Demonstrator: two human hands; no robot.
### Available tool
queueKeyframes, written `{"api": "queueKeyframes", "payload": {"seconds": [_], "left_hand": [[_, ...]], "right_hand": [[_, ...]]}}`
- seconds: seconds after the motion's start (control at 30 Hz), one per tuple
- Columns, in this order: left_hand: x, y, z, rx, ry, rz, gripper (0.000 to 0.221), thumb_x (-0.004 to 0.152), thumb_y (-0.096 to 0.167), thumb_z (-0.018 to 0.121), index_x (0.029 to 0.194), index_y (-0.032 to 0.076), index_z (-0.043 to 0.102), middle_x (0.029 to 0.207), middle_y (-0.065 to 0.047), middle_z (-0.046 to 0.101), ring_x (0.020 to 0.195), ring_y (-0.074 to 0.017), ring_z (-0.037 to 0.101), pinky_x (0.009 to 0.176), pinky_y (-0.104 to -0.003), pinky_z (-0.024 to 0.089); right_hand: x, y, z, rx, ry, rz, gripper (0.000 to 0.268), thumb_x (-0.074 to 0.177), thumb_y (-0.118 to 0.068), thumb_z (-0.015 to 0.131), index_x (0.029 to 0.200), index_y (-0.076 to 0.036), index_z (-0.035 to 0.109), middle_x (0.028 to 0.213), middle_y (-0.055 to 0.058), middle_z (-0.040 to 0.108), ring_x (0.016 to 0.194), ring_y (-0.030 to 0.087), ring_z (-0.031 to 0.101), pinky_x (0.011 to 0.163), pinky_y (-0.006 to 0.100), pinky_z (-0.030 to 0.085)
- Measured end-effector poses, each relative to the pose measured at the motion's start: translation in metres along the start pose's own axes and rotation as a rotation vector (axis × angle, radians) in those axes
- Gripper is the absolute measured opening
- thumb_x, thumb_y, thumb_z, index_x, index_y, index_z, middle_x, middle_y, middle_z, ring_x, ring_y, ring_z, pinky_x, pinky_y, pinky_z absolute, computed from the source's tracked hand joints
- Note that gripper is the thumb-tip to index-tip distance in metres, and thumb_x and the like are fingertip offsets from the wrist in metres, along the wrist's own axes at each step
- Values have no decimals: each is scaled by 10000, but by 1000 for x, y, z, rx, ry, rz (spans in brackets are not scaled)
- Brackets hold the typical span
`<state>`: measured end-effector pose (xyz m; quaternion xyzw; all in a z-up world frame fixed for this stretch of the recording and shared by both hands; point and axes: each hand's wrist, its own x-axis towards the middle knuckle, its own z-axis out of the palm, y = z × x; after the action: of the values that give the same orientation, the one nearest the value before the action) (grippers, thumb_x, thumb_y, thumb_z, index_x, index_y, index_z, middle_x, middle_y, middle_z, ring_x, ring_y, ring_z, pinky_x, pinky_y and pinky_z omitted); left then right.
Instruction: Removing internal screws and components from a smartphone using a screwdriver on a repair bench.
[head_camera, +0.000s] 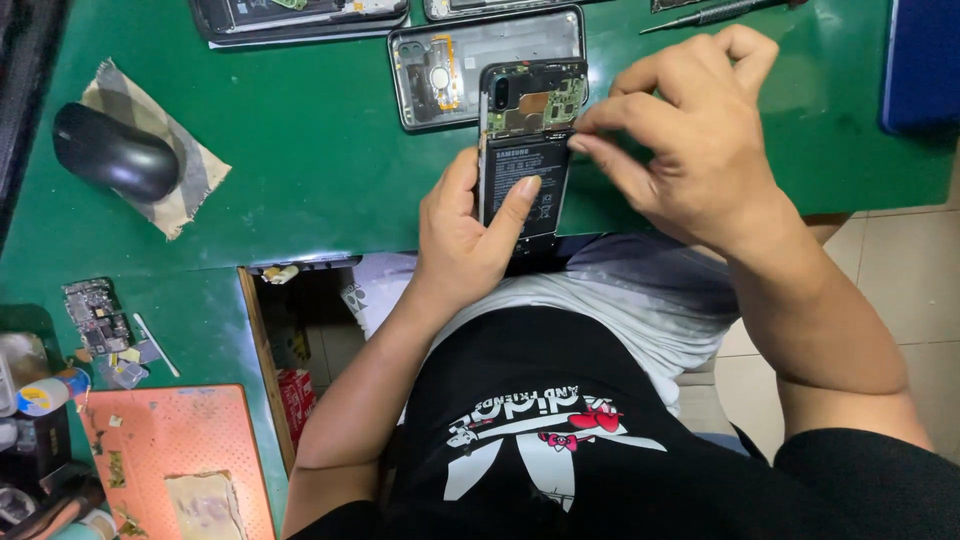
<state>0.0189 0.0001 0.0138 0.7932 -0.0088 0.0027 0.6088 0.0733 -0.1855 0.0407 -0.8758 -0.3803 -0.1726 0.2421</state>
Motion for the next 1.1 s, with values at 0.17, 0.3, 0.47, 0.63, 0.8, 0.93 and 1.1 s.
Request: {"api": "queueKeyframes", "payload": {"seconds": [0.17,0.3,0.47,0.63,0.8,0.93,1.1], "left_hand": [[-1,3,0,91,-10,89,213,824,256,502,922,67,510,785,-43,528,709,-189,505,668,-276,409],[-2,3,0,95,-27,107,223,827,241,504,957,61,511,823,-44,550,762,-193,526,704,-277,421],[-2,2,2,97,-25,167,236,846,231,489,1001,54,507,864,-57,563,807,-214,536,748,-289,423],[-4,0,3,83,-27,163,223,843,226,493,982,52,505,840,-52,553,784,-206,529,731,-286,420],[-4,-1,3,74,-21,134,209,838,233,496,964,66,508,817,-36,545,768,-198,523,720,-283,417],[-4,-1,3,38,3,10,181,798,262,528,828,88,494,704,-6,507,628,-147,463,602,-262,392],[-6,-4,-1,-11,13,-48,184,797,274,529,844,97,509,716,18,524,635,-114,461,601,-245,398]], "right_hand": [[6,-2,1,-72,-85,-39,125,930,-182,727,901,-114,626,863,17,539,780,237,458,785,389,211],[7,-2,-1,-106,-101,-53,136,922,-179,741,902,-129,616,875,2,561,771,226,465,773,385,211],[5,-1,0,-105,-93,-45,146,900,-179,774,883,-126,640,847,-10,569,770,217,477,783,388,222],[7,-2,-1,-66,-204,13,159,886,-159,715,852,-124,564,845,-3,536,758,220,456,758,381,212],[9,-4,-1,-87,-232,-12,164,880,-162,683,837,-120,530,845,7,522,742,225,443,734,378,213],[10,-9,-4,-90,-216,-28,168,861,-138,687,821,-114,525,819,10,501,710,215,428,739,374,215],[14,-10,-9,-41,-206,-64,146,863,-114,654,821,-93,516,817,22,502,710,214,430,745,368,219]]}}
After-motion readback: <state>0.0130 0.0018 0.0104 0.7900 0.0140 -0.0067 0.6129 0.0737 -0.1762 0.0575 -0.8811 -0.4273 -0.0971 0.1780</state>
